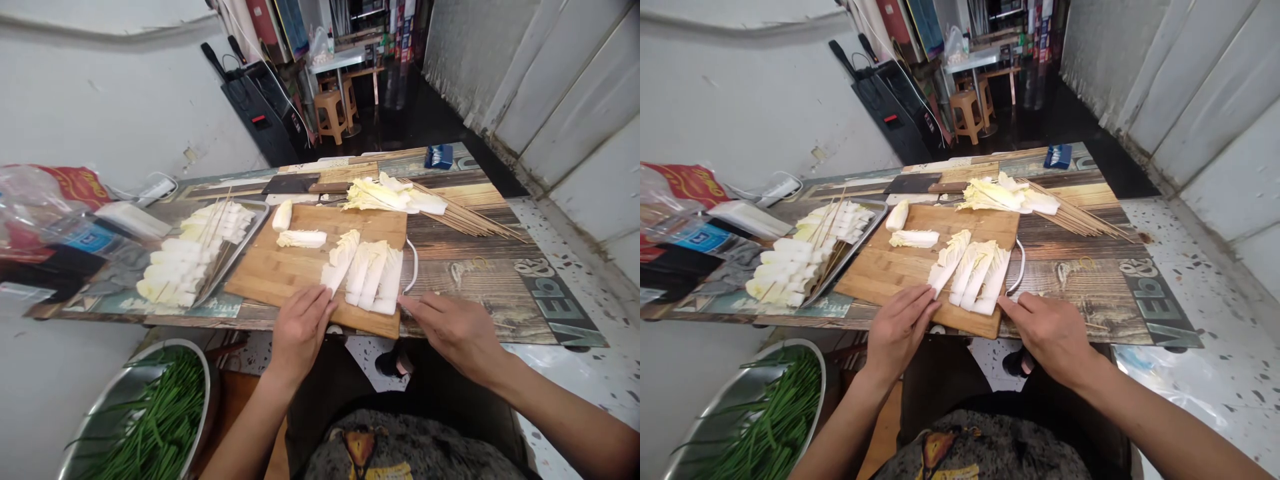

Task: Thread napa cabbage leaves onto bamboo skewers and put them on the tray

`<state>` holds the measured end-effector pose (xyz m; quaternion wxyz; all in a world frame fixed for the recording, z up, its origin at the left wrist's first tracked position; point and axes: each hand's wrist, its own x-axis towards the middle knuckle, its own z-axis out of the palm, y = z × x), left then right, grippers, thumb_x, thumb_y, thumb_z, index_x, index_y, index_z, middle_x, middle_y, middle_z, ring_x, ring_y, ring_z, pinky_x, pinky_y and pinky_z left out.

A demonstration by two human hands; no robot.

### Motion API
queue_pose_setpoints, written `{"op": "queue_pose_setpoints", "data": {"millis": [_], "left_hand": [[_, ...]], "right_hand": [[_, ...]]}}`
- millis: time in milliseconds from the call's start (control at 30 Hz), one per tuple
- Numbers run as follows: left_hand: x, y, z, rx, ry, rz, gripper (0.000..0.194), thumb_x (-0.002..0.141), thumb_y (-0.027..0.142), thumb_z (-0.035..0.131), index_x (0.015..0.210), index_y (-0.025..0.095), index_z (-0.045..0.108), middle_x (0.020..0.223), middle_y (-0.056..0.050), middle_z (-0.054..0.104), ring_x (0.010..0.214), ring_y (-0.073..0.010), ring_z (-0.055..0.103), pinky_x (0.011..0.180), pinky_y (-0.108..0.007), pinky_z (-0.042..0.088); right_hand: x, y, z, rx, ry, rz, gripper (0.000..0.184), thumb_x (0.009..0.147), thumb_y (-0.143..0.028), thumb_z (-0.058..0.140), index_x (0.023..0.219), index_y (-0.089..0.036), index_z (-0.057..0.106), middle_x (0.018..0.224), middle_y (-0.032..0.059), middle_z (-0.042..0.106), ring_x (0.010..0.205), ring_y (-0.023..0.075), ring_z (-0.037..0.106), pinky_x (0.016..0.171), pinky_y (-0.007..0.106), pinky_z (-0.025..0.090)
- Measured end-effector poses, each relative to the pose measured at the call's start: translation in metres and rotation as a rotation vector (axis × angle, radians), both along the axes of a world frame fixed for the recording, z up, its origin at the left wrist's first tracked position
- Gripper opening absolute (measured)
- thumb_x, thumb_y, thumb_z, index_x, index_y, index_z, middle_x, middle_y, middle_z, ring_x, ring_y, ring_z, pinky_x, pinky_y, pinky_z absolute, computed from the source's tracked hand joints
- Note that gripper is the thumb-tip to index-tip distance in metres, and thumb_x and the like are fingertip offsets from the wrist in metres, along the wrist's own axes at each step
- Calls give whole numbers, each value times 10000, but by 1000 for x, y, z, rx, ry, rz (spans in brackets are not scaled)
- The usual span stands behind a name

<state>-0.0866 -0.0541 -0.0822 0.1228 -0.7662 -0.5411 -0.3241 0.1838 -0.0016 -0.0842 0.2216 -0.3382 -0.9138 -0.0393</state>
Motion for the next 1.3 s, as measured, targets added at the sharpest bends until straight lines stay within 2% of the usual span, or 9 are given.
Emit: {"op": "queue_pose_setpoints", "data": {"millis": [200,500,867,1100,1300], "left_hand": [[-4,-4,-9,-32,3,20,333,851,87,607,1175,166,605,1095,-141,649,1009,-231,623,870,-401,547],[2,-9,-11,-38,51,38,404,854,82,594,1249,149,538,1123,-147,623,1099,-261,572,961,-452,500],[4,-10,-13,-41,41,33,421,852,65,581,1262,136,525,1171,-159,634,1140,-273,569,980,-463,485],[5,-9,-11,-44,31,34,400,850,63,578,1240,140,537,1154,-156,631,1126,-270,570,973,-463,490],[6,-10,-11,-50,22,44,402,873,88,550,1265,172,528,1167,-144,624,1138,-268,568,973,-465,488]], "right_hand": [[2,-1,-3,-12,57,15,261,963,-172,434,1113,-199,645,710,-6,616,577,121,525,507,275,300],[3,-1,-10,-17,74,46,249,968,-172,446,1138,-175,629,733,1,631,598,122,558,514,274,329],[4,-3,9,-22,-36,41,333,863,-68,418,1088,-170,641,742,29,641,583,154,539,500,300,328],[2,-5,7,-3,-31,23,320,917,-104,385,1104,-175,635,768,23,660,589,150,559,507,303,328],[2,-7,9,4,-42,20,323,904,-92,398,1102,-175,638,729,15,635,567,154,545,501,313,317]]}}
